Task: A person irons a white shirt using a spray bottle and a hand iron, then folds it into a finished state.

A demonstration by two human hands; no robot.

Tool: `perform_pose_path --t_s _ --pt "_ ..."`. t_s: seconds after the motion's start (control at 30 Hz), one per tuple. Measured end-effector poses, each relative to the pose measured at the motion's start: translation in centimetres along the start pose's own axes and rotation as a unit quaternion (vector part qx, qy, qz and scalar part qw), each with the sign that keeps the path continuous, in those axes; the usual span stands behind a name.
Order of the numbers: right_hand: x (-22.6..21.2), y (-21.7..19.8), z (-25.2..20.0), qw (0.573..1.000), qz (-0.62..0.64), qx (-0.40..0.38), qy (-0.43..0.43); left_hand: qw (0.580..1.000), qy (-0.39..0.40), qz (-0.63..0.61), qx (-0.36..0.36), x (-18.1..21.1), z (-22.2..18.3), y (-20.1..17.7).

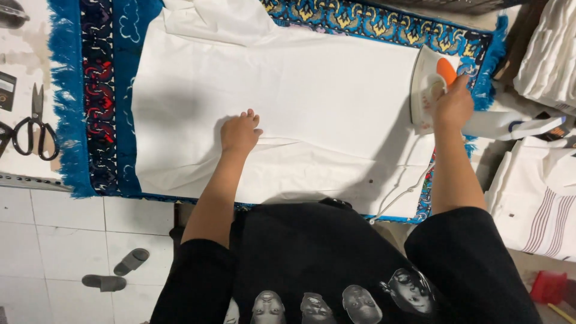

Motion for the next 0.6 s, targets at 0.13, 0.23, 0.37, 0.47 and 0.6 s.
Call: perform_pose_path --t_s 0.13,0.23,0.37,0.47,0.6 --pt "1.4 -1.3 0.2 0.989 0.062 -0.129 0.027 0.998 0.009 0.054 -0.042 -2.4 2.3 4.4" --pt "0.6 -4.0 -3.6 0.979 0.083 -0.171 -0.074 0.999 -0.012 0.026 0.018 0.1 0.6 0.2" --pt "0.1 -6.0 -12.4 0.934 0.001 -0.327 -0.144 1.0 -0.01 0.028 0.003 0.7 -0.2 -0.9" --pt "2.1 -3.7 -15.1 0.932 -0.074 -0.299 -0.19 0.999 -0.004 0.032 -0.006 1.7 -0.6 -2.0" --pt "2.9 -0.8 -12.4 0.96 -0.065 -0.202 -0.185 0.999 0.008 0.045 -0.019 1.6 -0.8 -2.4"
Point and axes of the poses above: each hand's wrist, its own z-axis towards the middle knuckle, its own y-axis out of the palm, x = y × z, the point moved 6 cm from there along z, towards the middle knuckle, and after that the axes turned 15 degrees about y, right-handed, at the moved point
